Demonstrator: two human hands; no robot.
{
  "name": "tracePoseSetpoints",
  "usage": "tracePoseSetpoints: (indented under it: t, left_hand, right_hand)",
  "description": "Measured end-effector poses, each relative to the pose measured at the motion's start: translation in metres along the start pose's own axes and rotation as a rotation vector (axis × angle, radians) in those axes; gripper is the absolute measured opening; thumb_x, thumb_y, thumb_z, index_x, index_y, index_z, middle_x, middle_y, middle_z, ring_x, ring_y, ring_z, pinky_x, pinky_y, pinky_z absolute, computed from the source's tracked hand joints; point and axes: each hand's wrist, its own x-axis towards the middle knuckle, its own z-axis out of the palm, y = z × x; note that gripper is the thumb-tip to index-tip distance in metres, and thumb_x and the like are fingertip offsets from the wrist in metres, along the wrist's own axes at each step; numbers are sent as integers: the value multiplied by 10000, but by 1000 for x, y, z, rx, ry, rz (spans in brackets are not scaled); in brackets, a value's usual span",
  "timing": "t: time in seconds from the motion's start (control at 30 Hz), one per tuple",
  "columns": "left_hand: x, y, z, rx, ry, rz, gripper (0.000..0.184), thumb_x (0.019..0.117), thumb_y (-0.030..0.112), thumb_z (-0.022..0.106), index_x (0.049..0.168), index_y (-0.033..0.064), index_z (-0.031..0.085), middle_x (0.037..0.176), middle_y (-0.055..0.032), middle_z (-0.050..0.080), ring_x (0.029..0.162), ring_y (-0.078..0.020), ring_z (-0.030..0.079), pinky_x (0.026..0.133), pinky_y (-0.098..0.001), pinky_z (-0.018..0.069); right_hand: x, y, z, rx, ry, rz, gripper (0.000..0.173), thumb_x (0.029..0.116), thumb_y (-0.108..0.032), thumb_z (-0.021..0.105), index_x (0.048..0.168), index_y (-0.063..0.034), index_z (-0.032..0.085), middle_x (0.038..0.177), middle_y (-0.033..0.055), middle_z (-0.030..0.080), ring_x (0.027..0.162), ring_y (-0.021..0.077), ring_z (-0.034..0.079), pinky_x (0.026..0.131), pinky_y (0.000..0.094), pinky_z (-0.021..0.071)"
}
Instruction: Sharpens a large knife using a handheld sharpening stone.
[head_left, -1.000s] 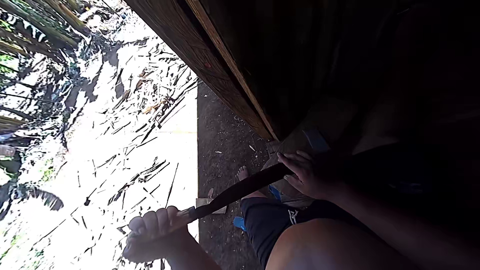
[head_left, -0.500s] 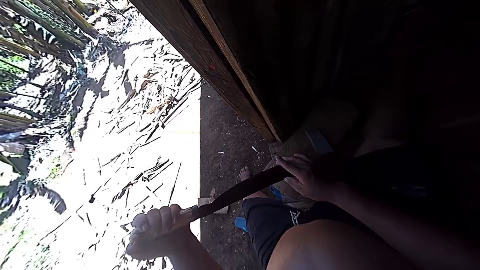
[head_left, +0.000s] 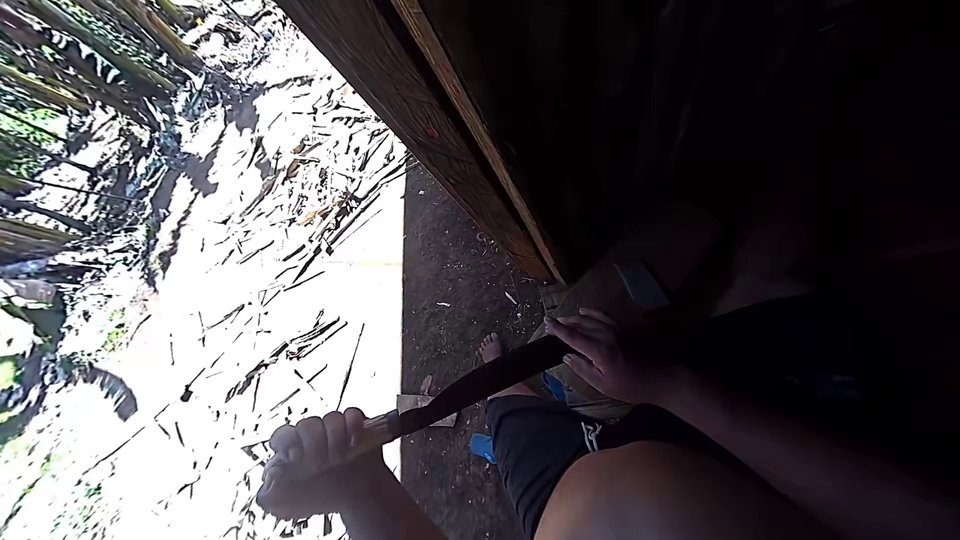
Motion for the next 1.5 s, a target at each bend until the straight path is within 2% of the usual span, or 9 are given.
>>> tracePoseSetpoints:
  t: [0.33, 0.57, 0.7, 0.9, 1.13, 1.27, 1.33, 1.4, 1.5]
  left_hand:
    - [0, 0, -1, -25, -33, -21, 366, 985, 377, 469, 711, 135, 471, 506, 43, 367, 397, -107, 397, 400, -281, 397]
    - [-1, 0, -12, -34, -23, -47, 379, 1002, 374, 426, 724, 122, 480, 514, 37, 378, 405, -117, 414, 410, -294, 416]
    - [-1, -1, -18, -14, 0, -60, 396, 1018, 379, 405, 728, 123, 489, 520, 39, 371, 407, -117, 405, 408, -298, 414]
    - [2, -2, -7, -19, 43, -49, 401, 1029, 365, 361, 729, 123, 472, 524, 36, 370, 408, -114, 403, 403, -294, 410]
    - [2, -2, -4, 29, 84, -46, 438, 1044, 374, 286, 727, 130, 465, 519, 39, 357, 407, -113, 393, 402, -291, 400]
    - [2, 0, 1, 25, 80, -41, 443, 1041, 383, 278, 730, 129, 465, 524, 34, 369, 413, -115, 405, 407, -296, 413]
    - [3, 3, 12, 4, 91, -41, 432, 1031, 358, 290, 721, 121, 475, 523, 29, 383, 413, -123, 420, 407, -306, 424]
    - [5, 7, 23, -50, 71, -49, 395, 1021, 331, 361, 724, 110, 499, 525, 22, 403, 420, -133, 437, 421, -322, 446]
    - [10, 10, 37, -118, 4, -53, 322, 991, 306, 473, 739, 113, 527, 538, 27, 421, 436, -134, 458, 446, -323, 460]
  right_hand:
    - [3, -2, -1, 3, 49, -38, 513, 1058, -281, 473, 1561, -182, 468, 1446, 3, 621, 1385, 145, 531, 1246, 439, 307]
    - [-1, 51, -44, -155, 299, 453, 589, 1037, -374, 528, 1571, -140, 442, 1397, 113, 640, 1308, 295, 590, 1124, 516, 446]
    - [-11, 70, -73, -313, 68, 787, 759, 1003, -465, 605, 1608, -94, 337, 1397, 247, 555, 1335, 440, 508, 1087, 624, 422]
    - [-19, 79, -62, -356, -135, 888, 1028, 874, -765, 579, 1574, -41, 374, 1425, 242, 544, 1342, 427, 510, 1041, 618, 463]
    - [-24, 84, -58, -342, -257, 903, 936, 902, -650, 641, 1552, -26, 387, 1386, 239, 573, 1241, 414, 597, 978, 626, 499]
    - [-21, 83, -68, 21, -121, 985, 649, 946, -508, 667, 1400, -58, 556, 1256, 197, 654, 1149, 360, 645, 965, 601, 509]
    - [-20, 73, -74, 362, -36, 1002, 528, 953, -447, 691, 1305, -61, 610, 1049, 153, 661, 847, 258, 634, 742, 480, 538]
    - [-20, 59, -74, 644, -34, 981, 494, 963, -403, 689, 1326, -88, 574, 954, 86, 621, 693, 162, 567, 598, 340, 499]
    - [-19, 46, -61, 783, -80, 970, 588, 953, -401, 691, 1419, -114, 475, 1019, 94, 639, 728, 187, 622, 602, 340, 530]
